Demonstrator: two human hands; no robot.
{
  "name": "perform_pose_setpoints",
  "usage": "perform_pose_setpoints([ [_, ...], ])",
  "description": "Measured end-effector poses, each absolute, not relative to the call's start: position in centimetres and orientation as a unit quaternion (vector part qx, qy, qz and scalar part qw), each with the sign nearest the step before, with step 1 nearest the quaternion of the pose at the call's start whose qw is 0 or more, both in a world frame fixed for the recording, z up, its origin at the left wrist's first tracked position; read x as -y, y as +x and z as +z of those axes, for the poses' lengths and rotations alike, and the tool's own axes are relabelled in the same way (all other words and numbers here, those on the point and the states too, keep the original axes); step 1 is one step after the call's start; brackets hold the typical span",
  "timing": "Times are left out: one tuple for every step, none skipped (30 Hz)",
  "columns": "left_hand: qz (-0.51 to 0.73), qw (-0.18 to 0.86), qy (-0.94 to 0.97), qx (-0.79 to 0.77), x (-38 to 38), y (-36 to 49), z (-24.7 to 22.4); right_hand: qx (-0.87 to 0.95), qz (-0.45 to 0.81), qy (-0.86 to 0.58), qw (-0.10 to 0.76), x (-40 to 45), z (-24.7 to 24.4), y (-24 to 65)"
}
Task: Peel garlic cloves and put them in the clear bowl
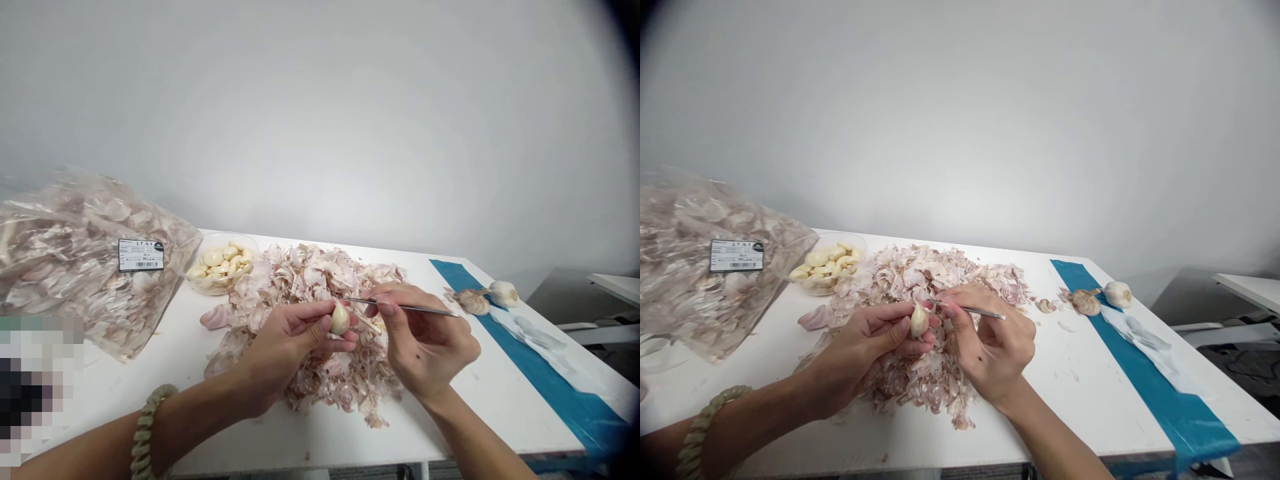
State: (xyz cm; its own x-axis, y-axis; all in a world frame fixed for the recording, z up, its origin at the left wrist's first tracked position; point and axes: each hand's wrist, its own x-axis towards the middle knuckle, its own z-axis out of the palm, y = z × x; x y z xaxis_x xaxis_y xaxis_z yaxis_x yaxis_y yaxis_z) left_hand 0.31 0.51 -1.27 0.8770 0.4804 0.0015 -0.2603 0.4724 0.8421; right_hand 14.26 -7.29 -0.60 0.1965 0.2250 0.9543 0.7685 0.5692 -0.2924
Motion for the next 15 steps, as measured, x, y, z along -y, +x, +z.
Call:
perform_pose_setpoints([
  [0.219,0.849,0.465,-0.121,-0.52,0.32,-1.26,0.596,-0.208,-0.420,0.652,7.34,-0.52,14.20],
  [0.222,0.849,0.463,-0.125,-0.55,0.34,-1.22,0.591,-0.206,-0.427,0.653,7.37,-0.44,14.14],
  [0.225,0.848,0.461,-0.130,-0.58,0.37,-1.16,0.586,-0.203,-0.433,0.655,7.39,-0.36,14.09],
  [0.229,0.848,0.458,-0.136,-0.59,0.41,-1.07,0.580,-0.197,-0.439,0.657,7.39,-0.31,14.06],
  [0.233,0.848,0.454,-0.141,-0.60,0.43,-0.96,0.576,-0.191,-0.442,0.661,7.38,-0.27,14.04],
  [0.237,0.849,0.450,-0.143,-0.59,0.45,-0.85,0.572,-0.185,-0.443,0.666,7.36,-0.24,14.03],
  [0.239,0.850,0.446,-0.145,-0.57,0.46,-0.75,0.570,-0.179,-0.443,0.669,7.33,-0.23,14.03],
  [0.241,0.851,0.444,-0.147,-0.54,0.44,-0.67,0.570,-0.172,-0.443,0.670,7.30,-0.23,14.04],
  [0.240,0.851,0.443,-0.149,-0.51,0.42,-0.62,0.573,-0.166,-0.444,0.669,7.27,-0.22,14.04],
  [0.239,0.851,0.442,-0.150,-0.49,0.39,-0.60,0.577,-0.161,-0.443,0.667,7.25,-0.20,14.04],
  [0.237,0.851,0.444,-0.151,-0.48,0.36,-0.61,0.581,-0.160,-0.442,0.665,7.24,-0.18,14.04],
  [0.235,0.849,0.447,-0.152,-0.49,0.34,-0.64,0.584,-0.160,-0.441,0.663,7.23,-0.15,14.04],
  [0.233,0.848,0.451,-0.152,-0.50,0.33,-0.70,0.586,-0.159,-0.439,0.662,7.22,-0.13,14.03],
  [0.231,0.847,0.455,-0.150,-0.53,0.33,-0.76,0.587,-0.158,-0.437,0.663,7.23,-0.11,14.03],
  [0.228,0.846,0.459,-0.149,-0.56,0.34,-0.82,0.587,-0.156,-0.435,0.665,7.23,-0.11,14.03],
])
